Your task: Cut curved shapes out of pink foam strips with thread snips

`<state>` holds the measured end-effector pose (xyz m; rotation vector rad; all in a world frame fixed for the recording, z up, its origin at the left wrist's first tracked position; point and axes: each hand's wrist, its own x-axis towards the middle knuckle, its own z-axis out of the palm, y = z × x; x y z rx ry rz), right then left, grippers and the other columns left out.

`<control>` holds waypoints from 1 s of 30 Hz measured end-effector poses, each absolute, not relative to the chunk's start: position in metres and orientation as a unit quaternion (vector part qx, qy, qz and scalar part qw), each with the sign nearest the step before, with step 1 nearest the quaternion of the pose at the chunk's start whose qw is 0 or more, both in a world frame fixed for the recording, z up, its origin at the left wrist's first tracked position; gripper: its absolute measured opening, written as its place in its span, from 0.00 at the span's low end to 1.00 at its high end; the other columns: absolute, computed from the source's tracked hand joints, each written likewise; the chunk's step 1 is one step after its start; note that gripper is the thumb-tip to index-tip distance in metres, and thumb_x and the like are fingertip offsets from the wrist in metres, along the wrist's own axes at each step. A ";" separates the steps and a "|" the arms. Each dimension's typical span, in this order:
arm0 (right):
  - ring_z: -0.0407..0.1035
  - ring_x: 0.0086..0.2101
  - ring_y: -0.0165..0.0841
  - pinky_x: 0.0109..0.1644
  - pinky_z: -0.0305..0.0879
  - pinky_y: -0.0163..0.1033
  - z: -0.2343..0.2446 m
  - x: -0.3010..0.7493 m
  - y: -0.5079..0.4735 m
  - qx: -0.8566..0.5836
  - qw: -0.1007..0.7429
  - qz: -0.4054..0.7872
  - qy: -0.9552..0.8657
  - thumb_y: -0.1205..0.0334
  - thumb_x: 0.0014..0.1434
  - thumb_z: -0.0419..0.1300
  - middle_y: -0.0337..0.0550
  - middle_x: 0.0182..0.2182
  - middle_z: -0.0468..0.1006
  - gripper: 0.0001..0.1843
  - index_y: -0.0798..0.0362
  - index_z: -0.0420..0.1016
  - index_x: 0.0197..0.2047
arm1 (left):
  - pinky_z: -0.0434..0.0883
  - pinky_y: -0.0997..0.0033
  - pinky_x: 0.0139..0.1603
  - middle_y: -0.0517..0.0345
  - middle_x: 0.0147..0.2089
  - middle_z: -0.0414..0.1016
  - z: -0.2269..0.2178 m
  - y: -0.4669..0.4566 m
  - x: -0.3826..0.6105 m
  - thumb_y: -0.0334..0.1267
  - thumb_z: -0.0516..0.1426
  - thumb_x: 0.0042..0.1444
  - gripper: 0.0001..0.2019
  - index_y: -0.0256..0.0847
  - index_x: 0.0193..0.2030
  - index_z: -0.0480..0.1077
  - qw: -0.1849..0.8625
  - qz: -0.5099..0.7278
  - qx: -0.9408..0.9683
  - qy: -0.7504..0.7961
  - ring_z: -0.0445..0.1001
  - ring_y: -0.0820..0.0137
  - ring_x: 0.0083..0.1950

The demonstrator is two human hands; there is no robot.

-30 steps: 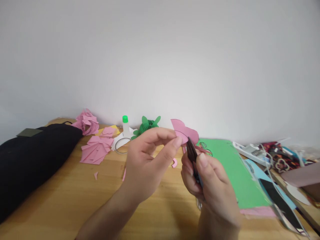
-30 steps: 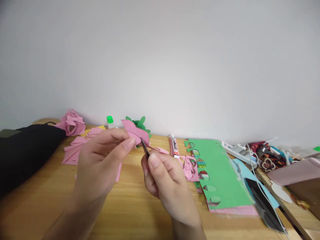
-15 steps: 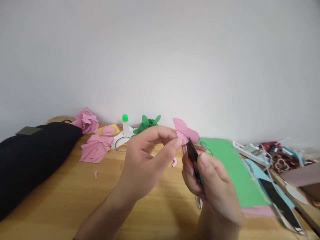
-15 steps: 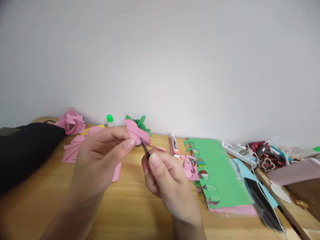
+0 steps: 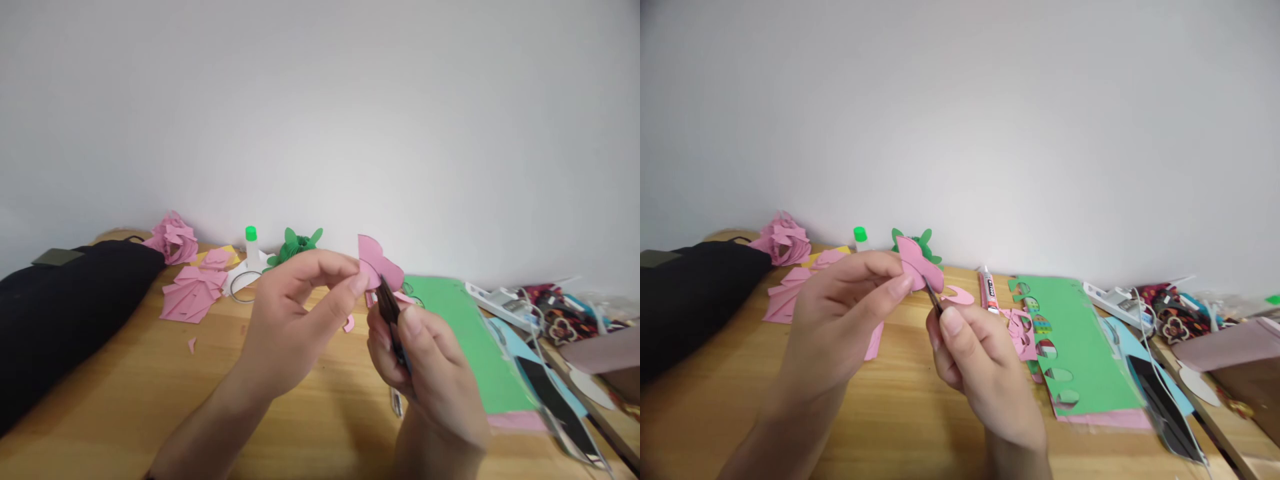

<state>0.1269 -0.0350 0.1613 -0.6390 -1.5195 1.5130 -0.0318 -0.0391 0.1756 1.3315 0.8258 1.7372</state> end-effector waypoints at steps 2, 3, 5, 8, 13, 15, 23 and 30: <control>0.42 0.16 0.24 0.18 0.39 0.32 0.161 0.127 -0.034 -0.254 0.437 0.611 -0.610 0.49 0.71 0.49 0.29 0.15 0.54 0.21 0.52 0.66 0.30 | 0.77 0.74 0.30 0.60 0.33 0.81 0.176 -0.039 -0.031 0.36 0.61 0.60 0.05 0.43 0.32 0.76 0.387 0.685 0.525 0.326 0.77 0.73 0.30; 0.42 0.16 0.24 0.18 0.39 0.32 0.161 0.127 -0.034 -0.254 0.437 0.611 -0.609 0.49 0.71 0.49 0.29 0.15 0.54 0.21 0.52 0.66 0.30 | 0.77 0.75 0.31 0.60 0.33 0.81 0.176 -0.039 -0.031 0.36 0.61 0.60 0.05 0.43 0.32 0.76 0.385 0.685 0.524 0.328 0.77 0.73 0.30; 0.41 0.16 0.24 0.18 0.40 0.32 0.161 0.126 -0.033 -0.255 0.438 0.610 -0.609 0.49 0.71 0.49 0.29 0.15 0.53 0.21 0.52 0.67 0.31 | 0.77 0.75 0.30 0.60 0.33 0.81 0.176 -0.038 -0.030 0.36 0.61 0.60 0.05 0.43 0.32 0.76 0.383 0.687 0.523 0.328 0.77 0.73 0.31; 0.41 0.16 0.24 0.18 0.39 0.32 0.162 0.127 -0.032 -0.254 0.437 0.608 -0.612 0.49 0.71 0.49 0.28 0.15 0.53 0.21 0.52 0.67 0.31 | 0.76 0.76 0.29 0.60 0.33 0.81 0.176 -0.037 -0.030 0.35 0.61 0.60 0.05 0.43 0.32 0.76 0.381 0.691 0.522 0.325 0.77 0.73 0.31; 0.41 0.16 0.24 0.18 0.39 0.33 0.162 0.128 -0.033 -0.264 0.432 0.600 -0.619 0.48 0.71 0.48 0.29 0.15 0.54 0.21 0.52 0.66 0.30 | 0.77 0.76 0.30 0.61 0.34 0.81 0.175 -0.038 -0.030 0.36 0.61 0.60 0.05 0.43 0.32 0.77 0.381 0.692 0.522 0.322 0.77 0.74 0.30; 0.41 0.16 0.24 0.18 0.39 0.33 0.161 0.128 -0.034 -0.266 0.432 0.598 -0.621 0.48 0.71 0.48 0.29 0.15 0.54 0.22 0.52 0.66 0.30 | 0.77 0.75 0.29 0.60 0.35 0.82 0.174 -0.038 -0.030 0.37 0.62 0.59 0.05 0.43 0.32 0.77 0.382 0.689 0.521 0.328 0.77 0.73 0.30; 0.41 0.16 0.24 0.18 0.38 0.32 0.160 0.129 -0.032 -0.261 0.432 0.618 -0.603 0.49 0.71 0.48 0.29 0.15 0.53 0.21 0.52 0.67 0.32 | 0.74 0.77 0.27 0.60 0.33 0.79 0.175 -0.036 -0.033 0.34 0.61 0.60 0.04 0.44 0.33 0.76 0.416 0.675 0.530 0.302 0.73 0.74 0.29; 0.41 0.16 0.24 0.18 0.39 0.33 0.161 0.128 -0.034 -0.261 0.438 0.611 -0.606 0.49 0.72 0.48 0.29 0.15 0.54 0.21 0.53 0.67 0.31 | 0.73 0.75 0.29 0.59 0.30 0.76 0.178 -0.037 -0.033 0.34 0.60 0.59 0.05 0.43 0.31 0.75 0.417 0.661 0.538 0.316 0.72 0.73 0.30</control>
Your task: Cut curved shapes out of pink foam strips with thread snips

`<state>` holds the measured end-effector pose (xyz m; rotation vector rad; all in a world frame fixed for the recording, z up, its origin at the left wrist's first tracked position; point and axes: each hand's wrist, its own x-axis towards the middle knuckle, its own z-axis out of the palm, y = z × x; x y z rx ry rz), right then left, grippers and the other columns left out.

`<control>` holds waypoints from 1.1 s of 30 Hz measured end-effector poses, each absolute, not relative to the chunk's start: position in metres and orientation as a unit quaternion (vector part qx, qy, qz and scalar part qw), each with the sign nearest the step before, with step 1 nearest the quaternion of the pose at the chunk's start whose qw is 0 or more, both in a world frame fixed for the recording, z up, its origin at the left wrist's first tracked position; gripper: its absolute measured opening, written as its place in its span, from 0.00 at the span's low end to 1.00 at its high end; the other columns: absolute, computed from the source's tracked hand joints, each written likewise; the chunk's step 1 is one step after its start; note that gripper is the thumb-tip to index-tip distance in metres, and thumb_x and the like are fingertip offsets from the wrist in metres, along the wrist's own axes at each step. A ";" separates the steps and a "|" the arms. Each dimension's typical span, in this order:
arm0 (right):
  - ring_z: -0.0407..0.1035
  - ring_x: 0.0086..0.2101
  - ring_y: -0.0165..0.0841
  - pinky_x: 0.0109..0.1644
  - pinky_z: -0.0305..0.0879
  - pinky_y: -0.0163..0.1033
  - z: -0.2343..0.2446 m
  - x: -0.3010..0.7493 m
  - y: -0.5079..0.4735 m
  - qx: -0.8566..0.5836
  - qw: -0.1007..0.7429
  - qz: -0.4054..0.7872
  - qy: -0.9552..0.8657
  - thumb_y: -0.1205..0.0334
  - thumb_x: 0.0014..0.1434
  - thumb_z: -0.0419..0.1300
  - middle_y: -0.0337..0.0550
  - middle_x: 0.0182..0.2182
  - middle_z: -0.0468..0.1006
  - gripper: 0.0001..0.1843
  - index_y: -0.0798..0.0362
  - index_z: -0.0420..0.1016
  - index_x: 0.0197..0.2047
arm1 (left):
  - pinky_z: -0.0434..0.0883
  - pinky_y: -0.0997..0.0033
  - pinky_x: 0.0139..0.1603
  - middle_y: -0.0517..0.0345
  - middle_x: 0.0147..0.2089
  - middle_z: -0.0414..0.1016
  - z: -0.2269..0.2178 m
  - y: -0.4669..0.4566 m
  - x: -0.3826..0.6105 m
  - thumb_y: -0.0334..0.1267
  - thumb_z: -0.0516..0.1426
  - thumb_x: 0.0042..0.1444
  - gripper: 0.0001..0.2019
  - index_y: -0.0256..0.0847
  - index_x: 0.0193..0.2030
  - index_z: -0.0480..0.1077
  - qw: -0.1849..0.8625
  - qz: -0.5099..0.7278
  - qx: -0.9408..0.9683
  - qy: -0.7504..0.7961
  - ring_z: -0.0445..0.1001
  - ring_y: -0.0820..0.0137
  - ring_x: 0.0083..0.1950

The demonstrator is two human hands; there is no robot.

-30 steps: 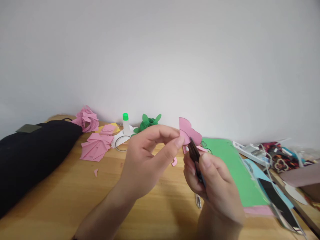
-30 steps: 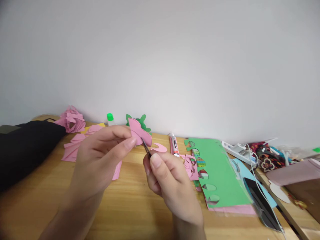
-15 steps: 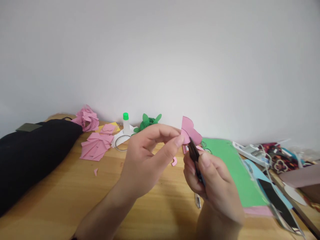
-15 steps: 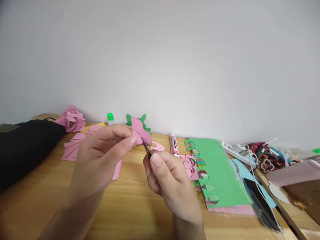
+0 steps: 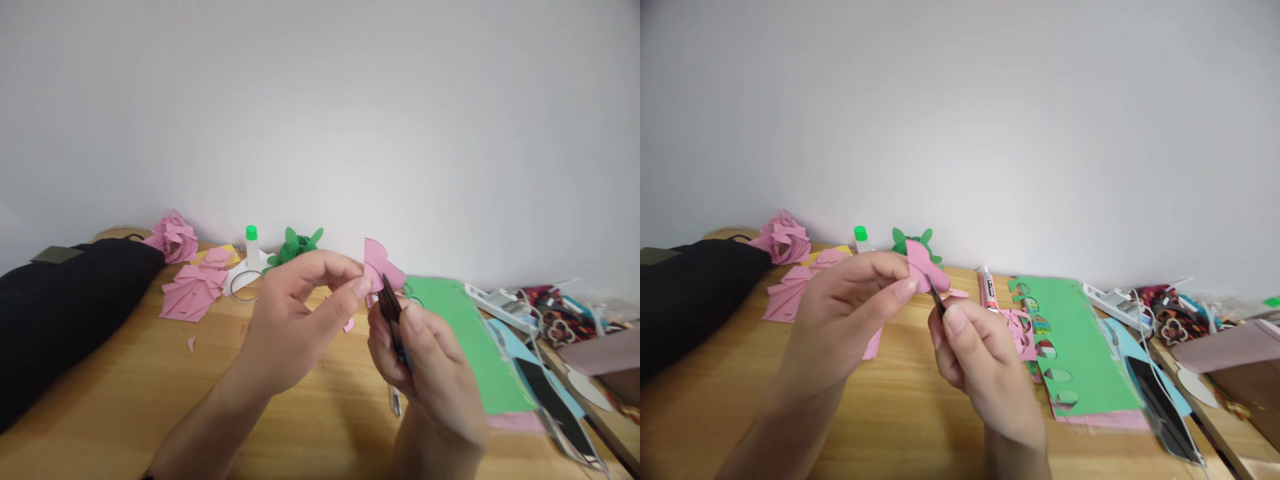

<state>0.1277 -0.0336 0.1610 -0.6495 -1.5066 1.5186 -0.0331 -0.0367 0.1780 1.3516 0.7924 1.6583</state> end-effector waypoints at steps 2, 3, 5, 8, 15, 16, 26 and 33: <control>0.42 0.17 0.24 0.19 0.39 0.33 0.162 0.128 -0.034 -0.264 0.438 0.607 -0.608 0.49 0.71 0.48 0.29 0.15 0.54 0.21 0.53 0.66 0.30 | 0.73 0.74 0.29 0.59 0.30 0.76 0.178 -0.037 -0.033 0.34 0.60 0.59 0.05 0.43 0.31 0.75 0.411 0.661 0.541 0.319 0.72 0.73 0.29; 0.42 0.17 0.24 0.19 0.39 0.33 0.162 0.128 -0.034 -0.265 0.438 0.606 -0.609 0.49 0.71 0.48 0.29 0.15 0.54 0.21 0.52 0.66 0.30 | 0.73 0.74 0.29 0.59 0.30 0.76 0.178 -0.037 -0.033 0.34 0.60 0.59 0.05 0.43 0.32 0.75 0.407 0.661 0.543 0.320 0.72 0.73 0.29; 0.42 0.16 0.24 0.19 0.39 0.33 0.163 0.128 -0.033 -0.266 0.436 0.604 -0.612 0.49 0.71 0.48 0.29 0.15 0.54 0.21 0.52 0.66 0.30 | 0.73 0.75 0.30 0.60 0.29 0.76 0.177 -0.037 -0.033 0.34 0.60 0.59 0.05 0.43 0.32 0.75 0.396 0.665 0.544 0.325 0.72 0.74 0.28; 0.41 0.16 0.24 0.18 0.39 0.34 0.164 0.128 -0.033 -0.268 0.435 0.598 -0.618 0.48 0.71 0.48 0.29 0.15 0.54 0.22 0.52 0.65 0.30 | 0.73 0.76 0.29 0.61 0.29 0.77 0.176 -0.037 -0.033 0.34 0.61 0.59 0.05 0.43 0.31 0.75 0.383 0.670 0.544 0.329 0.72 0.75 0.27; 0.42 0.16 0.25 0.18 0.39 0.34 0.164 0.127 -0.034 -0.266 0.433 0.593 -0.624 0.49 0.71 0.49 0.29 0.15 0.54 0.21 0.52 0.65 0.30 | 0.74 0.78 0.29 0.62 0.30 0.78 0.175 -0.037 -0.033 0.34 0.61 0.59 0.05 0.44 0.32 0.75 0.375 0.676 0.543 0.327 0.74 0.75 0.29; 0.41 0.16 0.24 0.18 0.39 0.34 0.164 0.127 -0.033 -0.264 0.435 0.593 -0.624 0.49 0.71 0.48 0.29 0.15 0.54 0.21 0.52 0.65 0.30 | 0.74 0.78 0.29 0.62 0.30 0.78 0.175 -0.037 -0.033 0.34 0.61 0.59 0.05 0.44 0.32 0.75 0.376 0.677 0.543 0.326 0.74 0.75 0.29; 0.41 0.16 0.23 0.18 0.39 0.32 0.166 0.127 -0.032 -0.255 0.435 0.597 -0.624 0.49 0.71 0.50 0.29 0.16 0.54 0.21 0.52 0.64 0.29 | 0.74 0.76 0.29 0.62 0.30 0.77 0.177 -0.038 -0.034 0.36 0.61 0.60 0.05 0.44 0.32 0.75 0.382 0.674 0.543 0.323 0.72 0.75 0.28; 0.42 0.17 0.23 0.18 0.39 0.31 0.164 0.127 -0.033 -0.246 0.428 0.608 -0.622 0.50 0.71 0.50 0.29 0.16 0.54 0.20 0.53 0.65 0.30 | 0.74 0.74 0.37 0.63 0.31 0.76 0.177 -0.039 -0.034 0.34 0.58 0.63 0.07 0.43 0.33 0.75 0.353 0.667 0.567 0.330 0.71 0.76 0.29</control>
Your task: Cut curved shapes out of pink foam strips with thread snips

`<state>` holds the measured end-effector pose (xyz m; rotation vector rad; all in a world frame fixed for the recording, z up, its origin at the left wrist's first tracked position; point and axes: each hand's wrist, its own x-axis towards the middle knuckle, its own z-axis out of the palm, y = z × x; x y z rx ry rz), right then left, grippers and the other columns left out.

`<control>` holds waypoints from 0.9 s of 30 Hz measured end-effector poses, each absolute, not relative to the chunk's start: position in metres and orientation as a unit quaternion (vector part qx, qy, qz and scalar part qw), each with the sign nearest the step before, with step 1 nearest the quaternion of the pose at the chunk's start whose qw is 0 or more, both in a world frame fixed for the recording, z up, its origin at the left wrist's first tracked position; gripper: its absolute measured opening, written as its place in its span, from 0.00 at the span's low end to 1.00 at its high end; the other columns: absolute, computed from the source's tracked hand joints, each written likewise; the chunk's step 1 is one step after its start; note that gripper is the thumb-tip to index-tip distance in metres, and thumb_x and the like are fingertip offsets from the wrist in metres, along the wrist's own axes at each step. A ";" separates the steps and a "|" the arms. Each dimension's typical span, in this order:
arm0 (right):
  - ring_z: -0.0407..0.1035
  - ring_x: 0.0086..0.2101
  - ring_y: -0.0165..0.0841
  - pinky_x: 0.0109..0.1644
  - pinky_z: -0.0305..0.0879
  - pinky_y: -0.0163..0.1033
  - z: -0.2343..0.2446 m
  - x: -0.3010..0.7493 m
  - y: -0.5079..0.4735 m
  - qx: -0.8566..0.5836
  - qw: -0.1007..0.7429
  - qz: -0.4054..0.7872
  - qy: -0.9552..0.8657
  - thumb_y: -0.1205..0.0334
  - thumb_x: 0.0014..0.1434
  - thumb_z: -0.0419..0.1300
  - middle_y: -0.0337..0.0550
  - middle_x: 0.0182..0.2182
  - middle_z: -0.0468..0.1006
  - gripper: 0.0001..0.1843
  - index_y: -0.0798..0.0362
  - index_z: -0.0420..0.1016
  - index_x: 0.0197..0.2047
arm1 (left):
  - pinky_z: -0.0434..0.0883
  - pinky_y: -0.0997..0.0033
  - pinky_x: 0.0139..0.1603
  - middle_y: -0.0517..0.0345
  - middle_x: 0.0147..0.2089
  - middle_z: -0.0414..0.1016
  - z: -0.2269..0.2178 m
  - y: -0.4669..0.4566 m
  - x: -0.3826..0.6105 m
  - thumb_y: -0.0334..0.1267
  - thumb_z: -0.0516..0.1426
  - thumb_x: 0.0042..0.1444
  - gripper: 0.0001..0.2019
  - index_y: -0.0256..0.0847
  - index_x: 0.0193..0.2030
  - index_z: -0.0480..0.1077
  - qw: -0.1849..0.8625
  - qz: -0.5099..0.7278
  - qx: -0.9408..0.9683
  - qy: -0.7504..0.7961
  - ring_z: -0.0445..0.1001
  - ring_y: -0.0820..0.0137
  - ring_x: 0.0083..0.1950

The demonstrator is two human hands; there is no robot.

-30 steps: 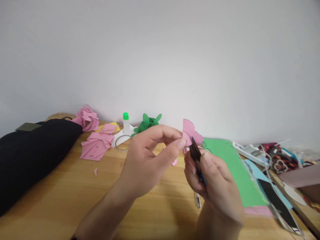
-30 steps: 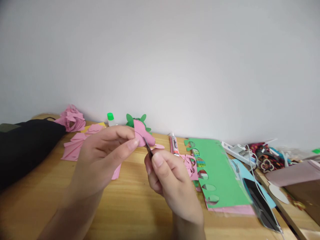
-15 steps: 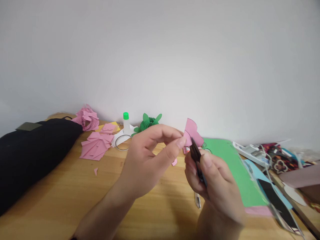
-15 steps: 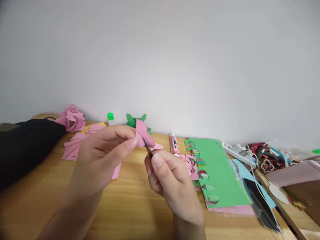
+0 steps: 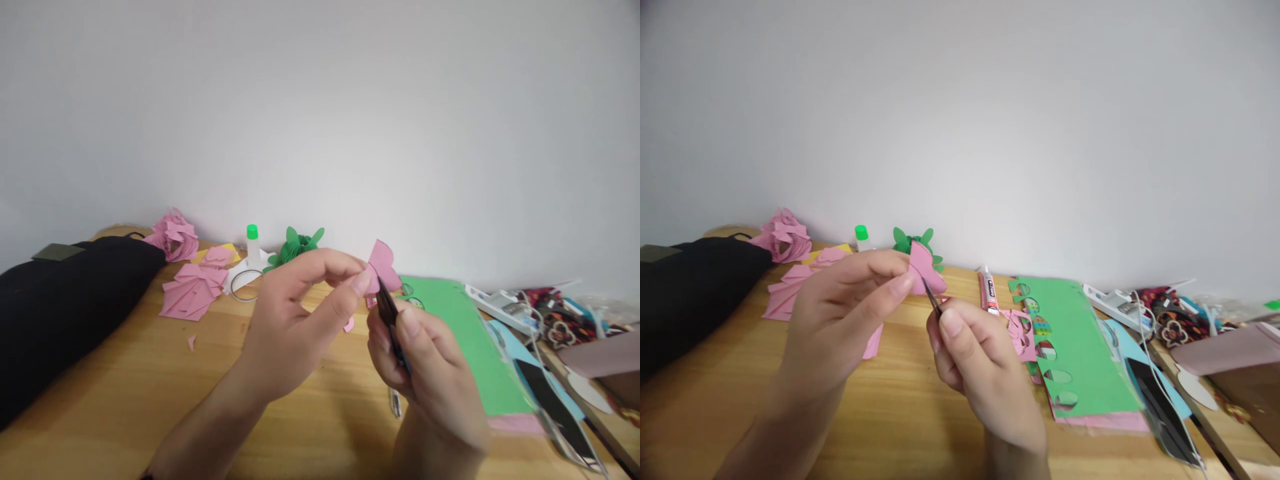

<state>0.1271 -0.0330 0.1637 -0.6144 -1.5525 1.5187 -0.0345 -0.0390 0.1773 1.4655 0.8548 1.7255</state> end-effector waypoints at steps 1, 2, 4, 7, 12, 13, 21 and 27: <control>0.42 0.17 0.23 0.18 0.39 0.31 0.163 0.127 -0.033 -0.246 0.427 0.610 -0.620 0.50 0.72 0.49 0.29 0.16 0.54 0.20 0.53 0.65 0.31 | 0.74 0.74 0.37 0.63 0.31 0.76 0.177 -0.039 -0.034 0.34 0.58 0.63 0.07 0.43 0.33 0.75 0.347 0.668 0.571 0.328 0.71 0.76 0.29; 0.42 0.17 0.23 0.18 0.39 0.31 0.163 0.128 -0.032 -0.246 0.427 0.612 -0.618 0.50 0.72 0.49 0.29 0.16 0.54 0.20 0.53 0.66 0.31 | 0.74 0.74 0.37 0.63 0.31 0.76 0.178 -0.039 -0.035 0.33 0.58 0.62 0.07 0.43 0.33 0.75 0.343 0.666 0.575 0.328 0.71 0.76 0.29; 0.42 0.17 0.23 0.18 0.38 0.31 0.162 0.128 -0.032 -0.243 0.425 0.617 -0.615 0.50 0.72 0.49 0.29 0.16 0.54 0.21 0.53 0.66 0.31 | 0.74 0.74 0.39 0.63 0.32 0.77 0.178 -0.039 -0.035 0.33 0.58 0.62 0.07 0.42 0.32 0.75 0.340 0.657 0.586 0.331 0.73 0.75 0.32; 0.42 0.17 0.23 0.18 0.38 0.31 0.162 0.129 -0.031 -0.241 0.426 0.621 -0.613 0.49 0.71 0.49 0.29 0.16 0.54 0.21 0.53 0.66 0.31 | 0.74 0.75 0.43 0.62 0.35 0.79 0.180 -0.038 -0.036 0.32 0.58 0.62 0.07 0.41 0.33 0.75 0.339 0.645 0.599 0.332 0.76 0.75 0.37; 0.42 0.17 0.23 0.18 0.38 0.31 0.163 0.129 -0.030 -0.240 0.423 0.623 -0.612 0.49 0.72 0.49 0.29 0.16 0.54 0.21 0.53 0.66 0.31 | 0.75 0.76 0.42 0.63 0.33 0.78 0.182 -0.038 -0.036 0.30 0.57 0.61 0.07 0.41 0.33 0.74 0.337 0.647 0.602 0.324 0.76 0.75 0.36; 0.42 0.17 0.23 0.18 0.38 0.31 0.163 0.129 -0.030 -0.239 0.423 0.623 -0.614 0.50 0.72 0.49 0.29 0.16 0.53 0.21 0.53 0.66 0.31 | 0.75 0.76 0.42 0.63 0.33 0.78 0.182 -0.038 -0.036 0.30 0.57 0.61 0.07 0.41 0.33 0.74 0.340 0.646 0.601 0.324 0.76 0.76 0.36; 0.42 0.17 0.23 0.18 0.39 0.31 0.164 0.129 -0.030 -0.240 0.423 0.614 -0.622 0.50 0.72 0.49 0.28 0.16 0.54 0.21 0.53 0.66 0.30 | 0.73 0.79 0.33 0.65 0.30 0.74 0.179 -0.038 -0.036 0.32 0.57 0.62 0.07 0.41 0.32 0.74 0.359 0.646 0.591 0.322 0.72 0.78 0.30; 0.42 0.17 0.23 0.18 0.39 0.31 0.164 0.129 -0.030 -0.243 0.424 0.612 -0.621 0.50 0.71 0.50 0.29 0.16 0.54 0.20 0.53 0.65 0.30 | 0.72 0.78 0.34 0.65 0.28 0.73 0.176 -0.037 -0.036 0.33 0.58 0.62 0.07 0.41 0.32 0.74 0.365 0.647 0.592 0.311 0.71 0.78 0.30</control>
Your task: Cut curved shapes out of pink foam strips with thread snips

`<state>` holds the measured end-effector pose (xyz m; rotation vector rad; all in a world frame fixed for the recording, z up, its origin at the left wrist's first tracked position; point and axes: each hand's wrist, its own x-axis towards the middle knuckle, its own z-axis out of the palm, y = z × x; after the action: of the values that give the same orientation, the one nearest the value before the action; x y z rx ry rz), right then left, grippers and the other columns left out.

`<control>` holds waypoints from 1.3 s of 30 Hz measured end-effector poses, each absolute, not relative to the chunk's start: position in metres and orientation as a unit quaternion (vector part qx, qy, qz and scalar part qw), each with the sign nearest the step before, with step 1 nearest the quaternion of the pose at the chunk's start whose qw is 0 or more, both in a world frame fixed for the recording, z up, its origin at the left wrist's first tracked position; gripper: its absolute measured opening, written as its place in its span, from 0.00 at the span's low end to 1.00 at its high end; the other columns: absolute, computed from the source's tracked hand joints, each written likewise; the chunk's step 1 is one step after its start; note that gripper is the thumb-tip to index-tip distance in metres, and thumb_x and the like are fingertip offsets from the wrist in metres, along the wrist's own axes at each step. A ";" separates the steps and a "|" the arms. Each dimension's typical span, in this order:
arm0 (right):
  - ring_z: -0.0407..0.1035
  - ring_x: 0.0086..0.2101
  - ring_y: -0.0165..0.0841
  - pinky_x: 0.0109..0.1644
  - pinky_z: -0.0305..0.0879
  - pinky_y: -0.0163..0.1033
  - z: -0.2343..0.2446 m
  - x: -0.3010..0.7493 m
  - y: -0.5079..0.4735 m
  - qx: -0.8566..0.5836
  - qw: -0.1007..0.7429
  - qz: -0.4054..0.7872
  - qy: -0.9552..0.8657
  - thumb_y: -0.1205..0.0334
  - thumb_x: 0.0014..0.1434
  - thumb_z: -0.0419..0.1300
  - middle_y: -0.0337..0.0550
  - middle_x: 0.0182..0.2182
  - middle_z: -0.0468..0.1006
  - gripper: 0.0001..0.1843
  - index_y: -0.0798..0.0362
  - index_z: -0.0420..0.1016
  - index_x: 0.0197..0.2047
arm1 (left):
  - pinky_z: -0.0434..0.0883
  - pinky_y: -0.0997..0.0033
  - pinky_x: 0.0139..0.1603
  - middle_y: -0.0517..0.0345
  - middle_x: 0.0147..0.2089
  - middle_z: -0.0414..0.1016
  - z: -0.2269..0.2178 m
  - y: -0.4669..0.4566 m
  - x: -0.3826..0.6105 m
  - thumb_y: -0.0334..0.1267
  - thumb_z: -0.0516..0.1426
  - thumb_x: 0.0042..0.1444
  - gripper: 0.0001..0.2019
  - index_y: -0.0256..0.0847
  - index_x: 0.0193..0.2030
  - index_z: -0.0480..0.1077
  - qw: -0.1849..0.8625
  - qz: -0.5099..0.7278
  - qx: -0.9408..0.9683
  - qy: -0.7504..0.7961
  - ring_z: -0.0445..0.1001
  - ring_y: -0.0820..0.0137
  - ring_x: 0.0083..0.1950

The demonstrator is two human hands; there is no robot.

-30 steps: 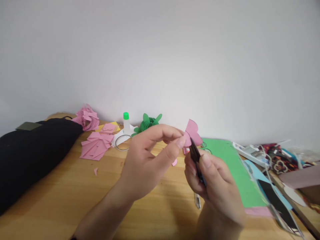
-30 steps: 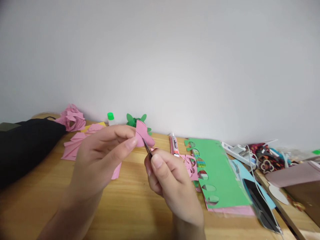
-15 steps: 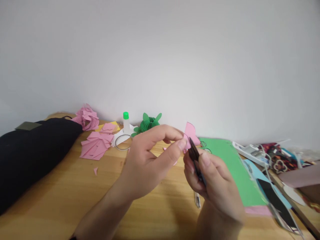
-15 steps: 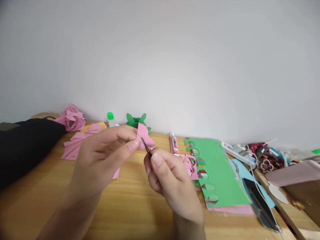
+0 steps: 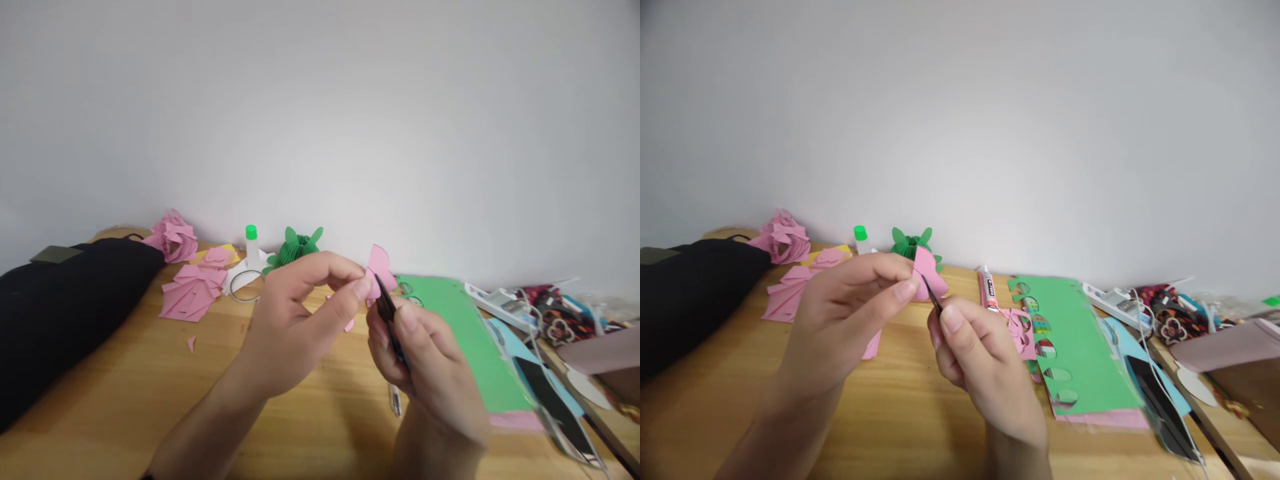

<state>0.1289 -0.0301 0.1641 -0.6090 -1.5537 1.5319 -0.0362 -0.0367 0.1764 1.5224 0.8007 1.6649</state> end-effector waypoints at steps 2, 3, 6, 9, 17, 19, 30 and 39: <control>0.43 0.17 0.23 0.18 0.39 0.31 0.164 0.129 -0.030 -0.244 0.422 0.615 -0.620 0.50 0.71 0.50 0.29 0.16 0.54 0.21 0.53 0.65 0.30 | 0.72 0.79 0.34 0.65 0.28 0.73 0.177 -0.036 -0.036 0.33 0.58 0.62 0.07 0.41 0.32 0.74 0.367 0.646 0.592 0.311 0.71 0.78 0.30; 0.43 0.17 0.23 0.18 0.39 0.32 0.164 0.129 -0.029 -0.244 0.422 0.616 -0.619 0.49 0.71 0.50 0.29 0.16 0.54 0.21 0.53 0.65 0.30 | 0.72 0.79 0.34 0.65 0.28 0.73 0.177 -0.036 -0.036 0.33 0.58 0.62 0.07 0.41 0.32 0.74 0.369 0.646 0.591 0.311 0.71 0.78 0.30; 0.43 0.17 0.23 0.19 0.39 0.31 0.163 0.129 -0.029 -0.242 0.420 0.619 -0.618 0.50 0.71 0.50 0.29 0.17 0.54 0.21 0.53 0.65 0.30 | 0.73 0.78 0.35 0.65 0.28 0.73 0.177 -0.036 -0.036 0.33 0.58 0.62 0.07 0.41 0.31 0.73 0.374 0.648 0.587 0.309 0.71 0.77 0.30; 0.43 0.17 0.23 0.19 0.39 0.31 0.162 0.128 -0.030 -0.239 0.420 0.624 -0.614 0.50 0.71 0.50 0.29 0.17 0.54 0.20 0.53 0.65 0.30 | 0.73 0.76 0.36 0.64 0.28 0.73 0.176 -0.037 -0.036 0.33 0.58 0.62 0.07 0.42 0.32 0.74 0.375 0.653 0.580 0.310 0.71 0.77 0.30; 0.43 0.17 0.23 0.18 0.40 0.31 0.164 0.130 -0.030 -0.244 0.413 0.615 -0.626 0.50 0.71 0.50 0.29 0.17 0.54 0.21 0.53 0.65 0.30 | 0.73 0.76 0.39 0.64 0.29 0.74 0.177 -0.035 -0.038 0.33 0.57 0.63 0.07 0.41 0.33 0.73 0.361 0.646 0.594 0.316 0.72 0.77 0.30; 0.43 0.17 0.23 0.18 0.39 0.32 0.165 0.130 -0.030 -0.247 0.407 0.611 -0.633 0.50 0.71 0.50 0.29 0.17 0.54 0.21 0.53 0.64 0.29 | 0.73 0.76 0.39 0.64 0.29 0.74 0.178 -0.035 -0.040 0.32 0.57 0.63 0.08 0.41 0.32 0.73 0.361 0.631 0.609 0.316 0.72 0.77 0.31; 0.43 0.16 0.24 0.18 0.40 0.33 0.168 0.131 -0.029 -0.259 0.399 0.602 -0.641 0.49 0.71 0.50 0.29 0.16 0.54 0.21 0.52 0.64 0.29 | 0.73 0.74 0.33 0.62 0.28 0.74 0.181 -0.036 -0.043 0.31 0.56 0.62 0.08 0.42 0.32 0.73 0.353 0.612 0.629 0.325 0.72 0.74 0.29; 0.42 0.16 0.24 0.18 0.41 0.33 0.170 0.130 -0.031 -0.264 0.397 0.599 -0.643 0.48 0.70 0.51 0.29 0.16 0.53 0.21 0.52 0.63 0.28 | 0.71 0.78 0.33 0.63 0.28 0.73 0.180 -0.037 -0.045 0.30 0.56 0.62 0.08 0.41 0.32 0.73 0.353 0.604 0.642 0.315 0.72 0.75 0.32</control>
<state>0.1299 -0.0305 0.1701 -0.6682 -1.6294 1.5166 -0.0446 -0.0366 0.1802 1.6601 0.8143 1.5622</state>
